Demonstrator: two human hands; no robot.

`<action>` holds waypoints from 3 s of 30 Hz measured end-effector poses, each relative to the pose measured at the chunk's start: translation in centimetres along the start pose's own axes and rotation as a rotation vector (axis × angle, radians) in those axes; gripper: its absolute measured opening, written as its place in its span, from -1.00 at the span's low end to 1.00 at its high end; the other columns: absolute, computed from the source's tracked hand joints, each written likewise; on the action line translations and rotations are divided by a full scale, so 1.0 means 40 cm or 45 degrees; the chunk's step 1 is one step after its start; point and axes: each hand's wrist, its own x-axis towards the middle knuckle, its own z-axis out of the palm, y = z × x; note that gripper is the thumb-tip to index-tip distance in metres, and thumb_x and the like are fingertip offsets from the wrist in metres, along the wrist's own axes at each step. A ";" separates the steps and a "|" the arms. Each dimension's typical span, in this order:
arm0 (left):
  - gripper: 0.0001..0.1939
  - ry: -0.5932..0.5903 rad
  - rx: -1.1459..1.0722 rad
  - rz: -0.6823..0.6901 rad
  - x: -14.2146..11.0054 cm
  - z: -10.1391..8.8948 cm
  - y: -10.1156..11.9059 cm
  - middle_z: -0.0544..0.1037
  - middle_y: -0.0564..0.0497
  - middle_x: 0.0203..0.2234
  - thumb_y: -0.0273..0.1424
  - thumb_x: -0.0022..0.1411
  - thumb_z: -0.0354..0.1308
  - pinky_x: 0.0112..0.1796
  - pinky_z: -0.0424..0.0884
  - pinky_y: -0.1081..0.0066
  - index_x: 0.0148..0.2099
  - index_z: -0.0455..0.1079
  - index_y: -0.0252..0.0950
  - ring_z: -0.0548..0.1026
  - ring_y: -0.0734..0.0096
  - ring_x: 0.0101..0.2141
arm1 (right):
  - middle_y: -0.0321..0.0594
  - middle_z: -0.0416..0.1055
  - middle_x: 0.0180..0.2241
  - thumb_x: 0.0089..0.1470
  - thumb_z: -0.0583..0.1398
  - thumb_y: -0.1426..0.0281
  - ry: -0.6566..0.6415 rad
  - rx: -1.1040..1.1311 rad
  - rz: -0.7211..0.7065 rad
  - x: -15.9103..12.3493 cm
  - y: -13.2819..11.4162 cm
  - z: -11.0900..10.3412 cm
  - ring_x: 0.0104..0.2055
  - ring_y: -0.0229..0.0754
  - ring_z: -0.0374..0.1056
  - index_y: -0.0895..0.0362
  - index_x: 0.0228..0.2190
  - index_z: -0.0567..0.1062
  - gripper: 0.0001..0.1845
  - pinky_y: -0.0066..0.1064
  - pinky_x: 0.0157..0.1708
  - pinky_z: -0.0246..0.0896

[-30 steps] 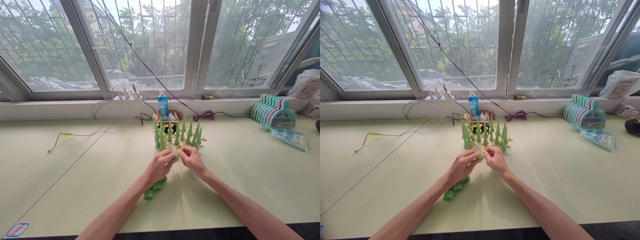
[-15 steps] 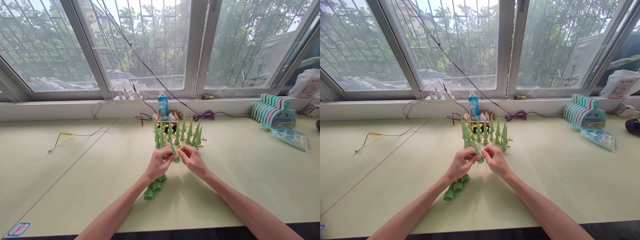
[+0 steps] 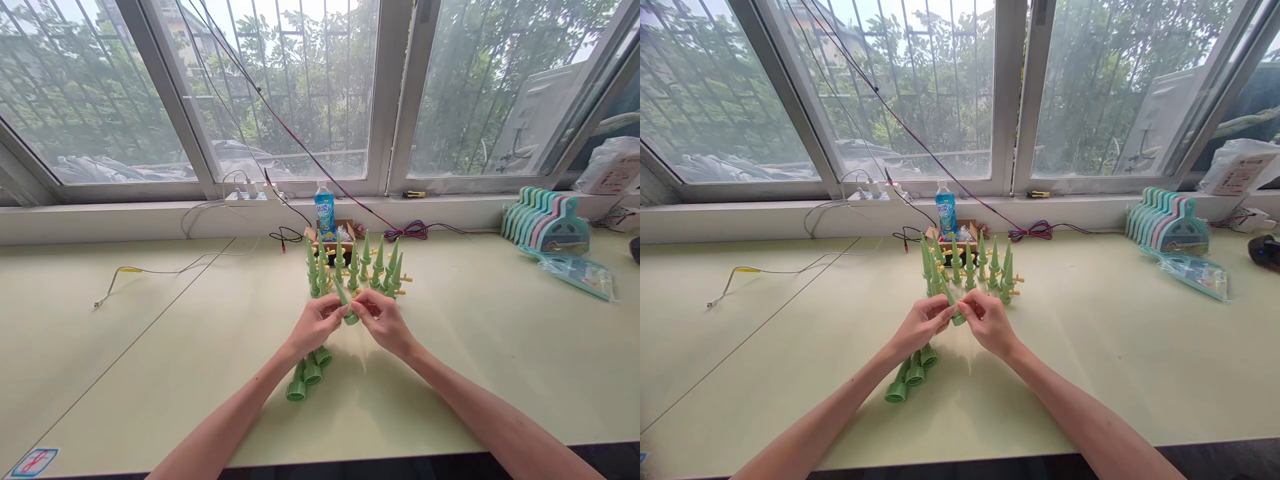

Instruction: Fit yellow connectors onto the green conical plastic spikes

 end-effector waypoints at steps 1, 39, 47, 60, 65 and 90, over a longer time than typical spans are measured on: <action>-0.56 -0.002 0.015 -0.013 0.000 0.000 0.003 0.09 0.16 -0.64 -0.13 0.23 0.12 -0.59 0.02 0.52 -0.51 0.08 -0.30 0.10 0.62 -0.61 | -0.36 0.15 -0.58 0.18 0.13 0.13 0.007 -0.026 -0.012 -0.001 -0.002 0.000 -0.57 -0.33 0.00 0.12 -0.49 0.33 -0.64 -0.46 -0.59 -0.06; -0.63 -0.152 0.043 0.002 0.002 -0.007 -0.019 0.19 0.13 -0.63 -0.22 0.34 -0.01 -0.52 0.08 0.48 -0.46 0.18 -0.32 0.18 0.58 -0.59 | -0.40 0.05 -0.56 0.20 0.11 0.42 -0.138 -0.468 -0.348 -0.011 -0.010 0.009 -0.52 -0.32 -0.02 0.10 -0.53 0.14 -0.71 -0.48 -0.50 -0.09; -0.64 -0.150 0.052 -0.008 0.001 -0.005 -0.016 0.20 0.12 -0.62 -0.22 0.34 -0.01 -0.52 0.09 0.48 -0.44 0.23 -0.34 0.18 0.59 -0.59 | -0.39 0.07 -0.55 0.21 0.11 0.42 -0.148 -0.468 -0.354 -0.011 -0.006 0.008 -0.52 -0.32 0.00 0.11 -0.51 0.17 -0.72 -0.48 -0.50 -0.07; -0.65 0.128 0.502 0.120 0.003 -0.005 -0.016 0.21 0.13 -0.63 -0.26 0.31 0.02 -0.57 0.13 0.54 -0.49 0.16 -0.31 0.19 0.58 -0.58 | -0.37 0.18 -0.57 0.24 0.11 0.25 -0.164 -0.560 -0.283 0.008 0.008 -0.029 -0.54 -0.32 0.06 0.13 -0.41 0.38 -0.76 -0.47 -0.49 0.01; -0.68 0.184 0.705 0.242 0.005 -0.004 -0.024 0.31 0.08 -0.57 -0.31 0.30 0.05 -0.51 0.23 0.53 -0.49 0.25 -0.32 0.28 0.54 -0.53 | -0.32 0.23 -0.54 0.33 -0.04 0.32 -0.072 -0.554 -0.268 0.023 0.016 -0.054 -0.52 -0.30 0.09 0.14 -0.42 0.38 -0.67 -0.48 -0.46 0.03; -0.80 0.238 1.178 0.106 -0.003 -0.006 -0.035 0.46 0.00 -0.47 -0.32 0.26 0.08 -0.44 0.19 0.44 -0.37 0.41 -0.29 0.33 0.43 -0.52 | -0.24 0.35 -0.40 0.19 0.11 0.44 -0.225 -1.045 0.018 0.030 0.044 -0.071 -0.45 -0.26 0.25 0.13 -0.30 0.50 -0.85 -0.47 -0.44 0.05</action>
